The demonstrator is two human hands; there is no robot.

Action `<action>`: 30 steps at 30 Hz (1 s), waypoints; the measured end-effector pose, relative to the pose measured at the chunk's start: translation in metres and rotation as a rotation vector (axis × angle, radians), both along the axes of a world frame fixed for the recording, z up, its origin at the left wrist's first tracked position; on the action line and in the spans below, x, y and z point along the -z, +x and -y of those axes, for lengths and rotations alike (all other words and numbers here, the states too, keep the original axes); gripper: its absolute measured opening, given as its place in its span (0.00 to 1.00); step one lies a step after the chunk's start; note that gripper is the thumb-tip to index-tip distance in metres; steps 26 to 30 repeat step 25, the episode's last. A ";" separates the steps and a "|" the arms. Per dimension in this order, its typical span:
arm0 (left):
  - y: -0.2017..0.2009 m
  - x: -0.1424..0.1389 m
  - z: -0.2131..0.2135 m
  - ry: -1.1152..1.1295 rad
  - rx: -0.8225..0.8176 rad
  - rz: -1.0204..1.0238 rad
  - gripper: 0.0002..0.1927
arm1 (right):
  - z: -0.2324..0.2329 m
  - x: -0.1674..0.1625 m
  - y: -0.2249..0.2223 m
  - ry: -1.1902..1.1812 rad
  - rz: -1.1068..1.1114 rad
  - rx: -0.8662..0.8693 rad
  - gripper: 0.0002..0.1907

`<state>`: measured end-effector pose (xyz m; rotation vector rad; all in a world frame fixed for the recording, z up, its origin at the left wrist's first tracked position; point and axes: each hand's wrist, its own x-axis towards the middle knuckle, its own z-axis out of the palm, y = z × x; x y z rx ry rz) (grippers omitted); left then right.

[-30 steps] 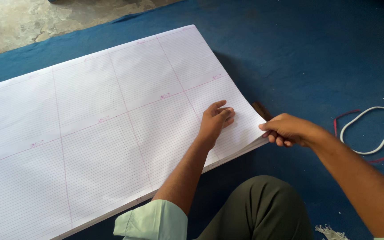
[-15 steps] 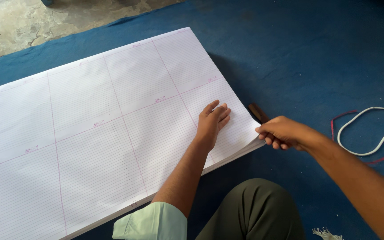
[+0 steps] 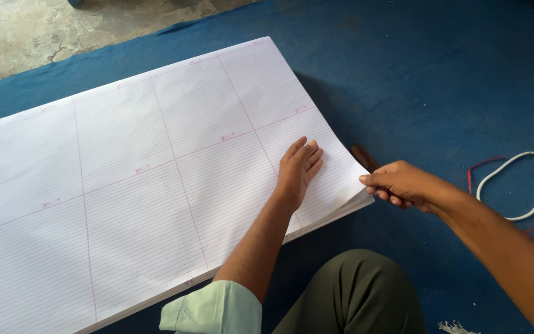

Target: The person folds a large sheet of lined paper in half and presses the crease with a wooden tool. They repeat this process for multiple sheets, stacking the folded sheets to the side.

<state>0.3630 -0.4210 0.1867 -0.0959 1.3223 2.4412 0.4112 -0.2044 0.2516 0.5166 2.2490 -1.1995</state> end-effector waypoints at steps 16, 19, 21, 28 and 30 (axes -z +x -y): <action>-0.019 -0.002 -0.002 0.150 -0.301 0.038 0.50 | 0.054 -0.031 0.025 0.525 -0.556 -0.763 0.16; -0.019 0.001 -0.002 0.149 -0.311 0.038 0.50 | 0.054 -0.021 0.029 0.546 -0.528 -0.835 0.18; -0.022 0.003 -0.002 0.162 -0.319 0.048 0.50 | 0.050 -0.016 0.028 0.550 -0.555 -0.866 0.17; -0.031 0.005 0.000 0.188 -0.306 0.072 0.49 | 0.039 -0.005 0.023 0.519 -0.515 -0.881 0.16; -0.031 0.005 0.000 0.188 -0.306 0.072 0.49 | 0.039 -0.005 0.023 0.519 -0.515 -0.881 0.16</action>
